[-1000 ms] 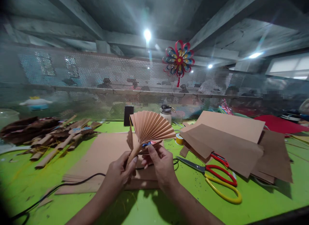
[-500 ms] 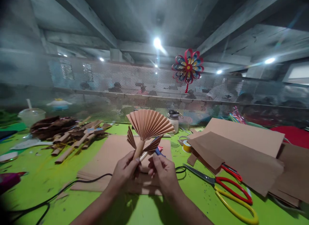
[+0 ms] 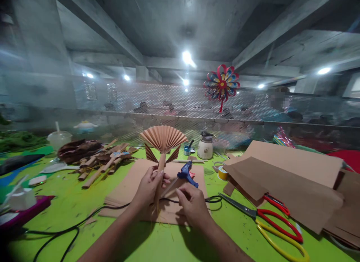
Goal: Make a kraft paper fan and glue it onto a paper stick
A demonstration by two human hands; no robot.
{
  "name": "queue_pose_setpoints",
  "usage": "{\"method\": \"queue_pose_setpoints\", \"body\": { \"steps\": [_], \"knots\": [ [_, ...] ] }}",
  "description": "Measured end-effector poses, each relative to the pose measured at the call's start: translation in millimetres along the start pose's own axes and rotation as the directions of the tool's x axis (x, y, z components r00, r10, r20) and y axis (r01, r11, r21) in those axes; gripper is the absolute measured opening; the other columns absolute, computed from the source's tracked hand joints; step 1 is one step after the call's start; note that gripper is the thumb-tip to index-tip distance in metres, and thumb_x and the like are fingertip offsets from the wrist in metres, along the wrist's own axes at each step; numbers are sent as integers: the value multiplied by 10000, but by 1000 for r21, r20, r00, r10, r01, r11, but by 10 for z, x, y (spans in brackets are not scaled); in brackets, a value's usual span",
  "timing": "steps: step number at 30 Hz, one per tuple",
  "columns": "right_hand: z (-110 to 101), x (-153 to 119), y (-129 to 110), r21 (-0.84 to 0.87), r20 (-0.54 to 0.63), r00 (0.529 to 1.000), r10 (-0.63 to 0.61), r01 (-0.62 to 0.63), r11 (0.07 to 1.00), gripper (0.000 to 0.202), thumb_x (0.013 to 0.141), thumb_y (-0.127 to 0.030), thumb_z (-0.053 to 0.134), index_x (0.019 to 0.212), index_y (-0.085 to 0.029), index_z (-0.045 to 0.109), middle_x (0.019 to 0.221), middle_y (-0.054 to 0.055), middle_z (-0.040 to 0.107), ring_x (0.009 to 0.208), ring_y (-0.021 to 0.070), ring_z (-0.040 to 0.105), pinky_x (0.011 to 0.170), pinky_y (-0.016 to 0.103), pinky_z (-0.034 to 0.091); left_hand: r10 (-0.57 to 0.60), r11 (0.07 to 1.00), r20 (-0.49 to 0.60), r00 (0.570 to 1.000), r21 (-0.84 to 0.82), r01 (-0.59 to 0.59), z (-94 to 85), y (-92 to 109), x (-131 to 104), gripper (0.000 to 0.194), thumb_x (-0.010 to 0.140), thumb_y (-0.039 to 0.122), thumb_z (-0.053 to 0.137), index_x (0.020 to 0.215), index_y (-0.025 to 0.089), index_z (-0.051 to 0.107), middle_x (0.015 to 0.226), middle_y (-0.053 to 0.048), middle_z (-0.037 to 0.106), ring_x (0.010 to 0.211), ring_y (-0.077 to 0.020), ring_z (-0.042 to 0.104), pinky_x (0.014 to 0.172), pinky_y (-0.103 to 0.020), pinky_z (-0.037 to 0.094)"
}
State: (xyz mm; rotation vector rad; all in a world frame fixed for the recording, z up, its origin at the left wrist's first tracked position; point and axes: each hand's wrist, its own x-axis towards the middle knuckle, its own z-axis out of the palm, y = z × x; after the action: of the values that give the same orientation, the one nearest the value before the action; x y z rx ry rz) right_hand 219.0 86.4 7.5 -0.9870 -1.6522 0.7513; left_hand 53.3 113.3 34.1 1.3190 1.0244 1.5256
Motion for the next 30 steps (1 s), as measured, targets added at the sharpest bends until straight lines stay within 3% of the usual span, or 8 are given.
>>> {"method": "queue_pose_setpoints", "body": {
  "steps": [6,11,15,18,23,28,30],
  "knots": [
    [-10,15,24,-46,33,999,-33,34,998,294,830,-405,572,698,-160,667,627,22,583,550,150,519,536,264,418,-18,999,-182,983,38,25,-256,-74,225,216,790,348,593,837,163,490,736,-45,673,625,-138,648,569,-243,499],
    [-33,22,47,-67,58,994,-90,94,993,282,835,-370,552,685,-166,679,561,11,561,505,141,478,483,251,373,-90,987,-295,951,99,124,-448,-132,301,183,838,312,565,892,139,537,628,7,613,498,-101,579,468,-195,432],
    [-120,73,71,-110,65,989,-132,139,984,290,847,-359,531,672,-170,664,565,12,566,509,141,488,498,250,375,-158,964,-356,921,148,222,-559,-102,318,261,902,336,526,1067,135,557,862,-31,635,663,-123,610,593,-274,516],
    [-199,126,121,-89,18,993,-117,118,989,291,844,-382,537,690,-170,662,566,13,570,502,143,502,490,246,384,-192,942,-374,907,189,277,-678,13,379,326,898,337,543,1167,153,546,1127,-84,596,927,-196,611,779,-393,532],
    [-228,157,179,-104,-3,993,-121,120,987,292,849,-367,532,675,-164,649,556,16,576,499,144,510,489,243,381,-238,899,-350,906,273,342,-887,134,544,340,893,329,551,1187,158,540,1179,-92,577,987,-215,597,824,-424,519],
    [-201,151,182,-158,28,987,-161,163,974,280,866,-329,505,691,-161,645,582,14,579,519,134,502,502,234,367,-240,873,-317,917,342,347,-876,-118,540,324,896,338,546,1161,152,551,1132,-85,595,937,-199,610,785,-397,531],
    [-195,157,192,-189,35,984,-173,177,966,269,866,-307,504,690,-157,643,590,12,580,538,130,500,521,231,363,-202,875,-319,926,366,317,-844,-246,520,287,898,368,533,1045,127,588,953,-57,636,769,-153,621,675,-325,533]
  ]
}}
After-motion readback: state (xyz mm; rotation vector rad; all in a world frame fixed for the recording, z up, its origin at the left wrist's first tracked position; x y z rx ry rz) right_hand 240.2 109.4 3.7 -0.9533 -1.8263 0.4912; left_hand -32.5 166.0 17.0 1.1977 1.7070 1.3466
